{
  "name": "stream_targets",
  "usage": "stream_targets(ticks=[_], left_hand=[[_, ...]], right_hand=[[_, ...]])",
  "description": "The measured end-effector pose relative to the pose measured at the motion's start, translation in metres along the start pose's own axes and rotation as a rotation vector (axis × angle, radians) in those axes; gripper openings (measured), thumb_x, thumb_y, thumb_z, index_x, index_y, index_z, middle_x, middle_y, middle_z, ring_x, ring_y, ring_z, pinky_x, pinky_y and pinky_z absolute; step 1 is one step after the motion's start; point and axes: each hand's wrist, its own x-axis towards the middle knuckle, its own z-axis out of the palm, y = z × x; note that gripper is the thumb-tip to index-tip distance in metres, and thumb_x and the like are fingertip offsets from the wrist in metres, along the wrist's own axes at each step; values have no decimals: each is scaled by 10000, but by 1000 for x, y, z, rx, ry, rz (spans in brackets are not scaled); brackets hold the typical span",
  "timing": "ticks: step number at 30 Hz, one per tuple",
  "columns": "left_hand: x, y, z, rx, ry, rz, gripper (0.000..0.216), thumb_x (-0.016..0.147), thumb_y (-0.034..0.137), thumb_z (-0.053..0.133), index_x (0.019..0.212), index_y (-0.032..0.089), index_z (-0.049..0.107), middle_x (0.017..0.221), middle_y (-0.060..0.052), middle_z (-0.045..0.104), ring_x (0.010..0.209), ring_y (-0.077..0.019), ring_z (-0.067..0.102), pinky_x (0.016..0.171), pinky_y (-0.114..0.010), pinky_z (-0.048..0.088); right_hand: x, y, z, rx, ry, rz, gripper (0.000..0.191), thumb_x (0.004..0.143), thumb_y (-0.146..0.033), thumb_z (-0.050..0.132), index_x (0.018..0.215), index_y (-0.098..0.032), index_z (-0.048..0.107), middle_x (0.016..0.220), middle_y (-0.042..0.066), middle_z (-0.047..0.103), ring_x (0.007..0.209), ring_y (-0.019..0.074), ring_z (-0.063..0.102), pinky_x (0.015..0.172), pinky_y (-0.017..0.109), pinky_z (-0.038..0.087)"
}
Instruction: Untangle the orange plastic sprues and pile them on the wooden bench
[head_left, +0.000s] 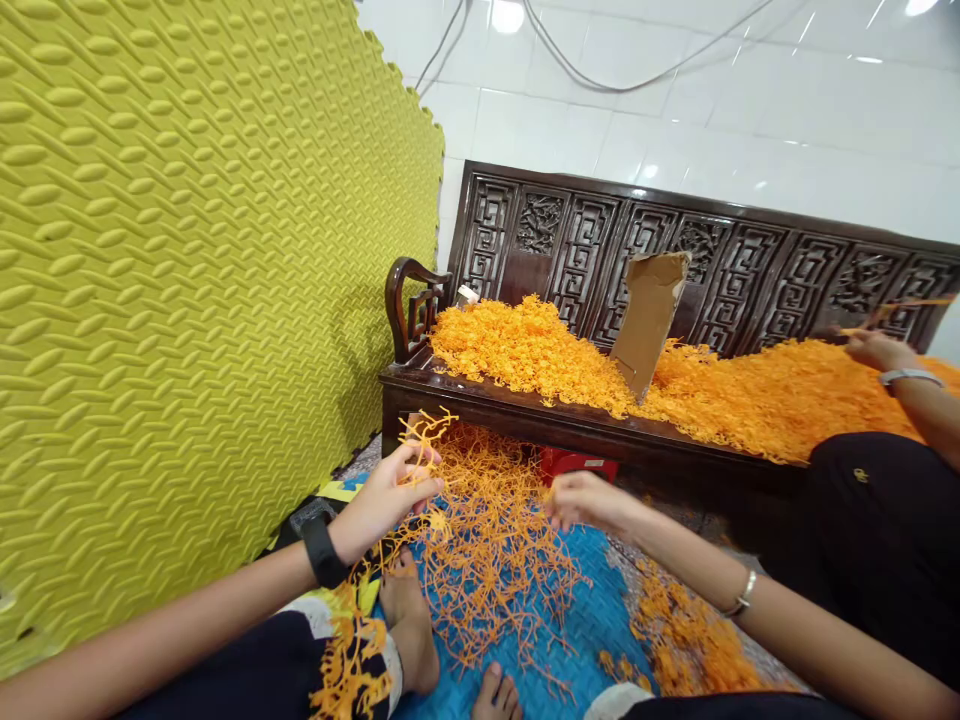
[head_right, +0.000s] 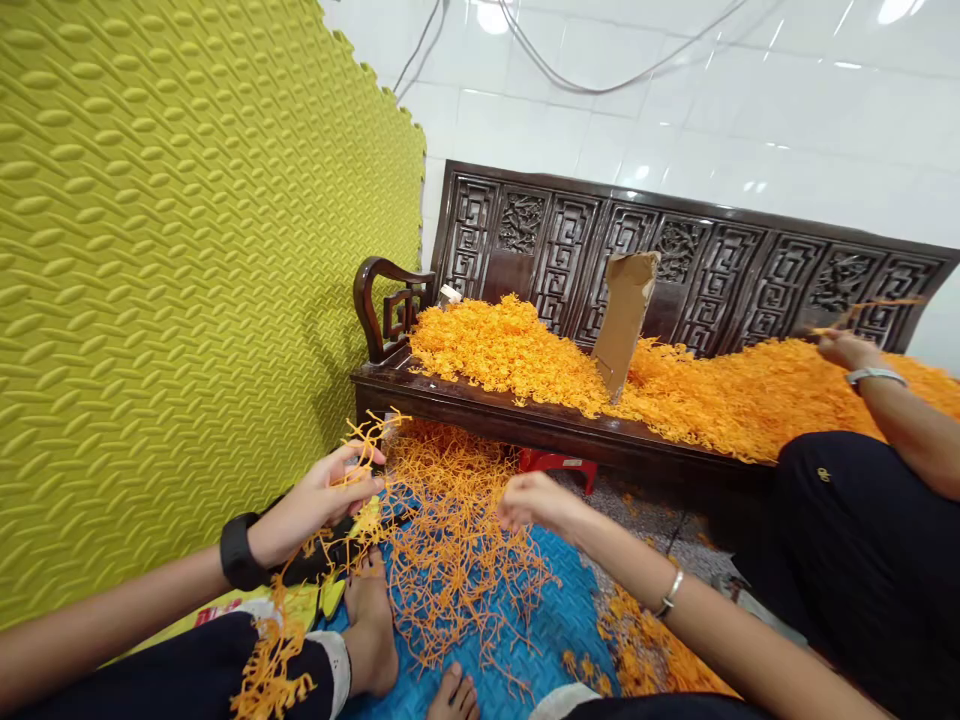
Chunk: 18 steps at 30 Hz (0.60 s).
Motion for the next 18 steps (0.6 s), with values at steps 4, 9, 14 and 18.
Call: stream_targets(ticks=[4, 9, 14, 18], left_hand=[[-1, 2, 5, -3, -47, -2, 367, 681, 370, 635, 908, 176, 421, 493, 109, 391, 422, -44, 326, 402, -161, 207], [2, 3, 10, -27, -45, -30, 335, 697, 347, 619, 905, 175, 419, 487, 113, 391, 388, -26, 269, 387, -158, 156], [3, 9, 15, -92, -51, -48, 329, 718, 332, 608, 952, 175, 436, 516, 94, 449, 377, -36, 316, 392, -170, 228], [5, 13, 19, -255, -48, -32, 285, 739, 314, 582, 948, 164, 460, 621, 58, 517, 429, -59, 415, 458, -206, 326]], right_hand=[[22, 9, -2, -45, -71, 28, 234, 470, -58, 724, 567, -123, 521, 612, 37, 645, 558, 158, 630, 527, 259, 513], [60, -77, -88, 57, 265, -237, 103, 797, -220, 530, 879, -192, 473, 931, 68, 647, 859, 127, 639, 759, 260, 533], [67, -68, -95, 55, 268, -167, 157, 784, -177, 546, 927, -157, 487, 905, 111, 660, 799, 151, 657, 786, 313, 527], [49, -30, -30, 0, -5, -7, 224, 672, -172, 672, 870, -92, 604, 855, 136, 680, 724, 181, 661, 720, 323, 529]])
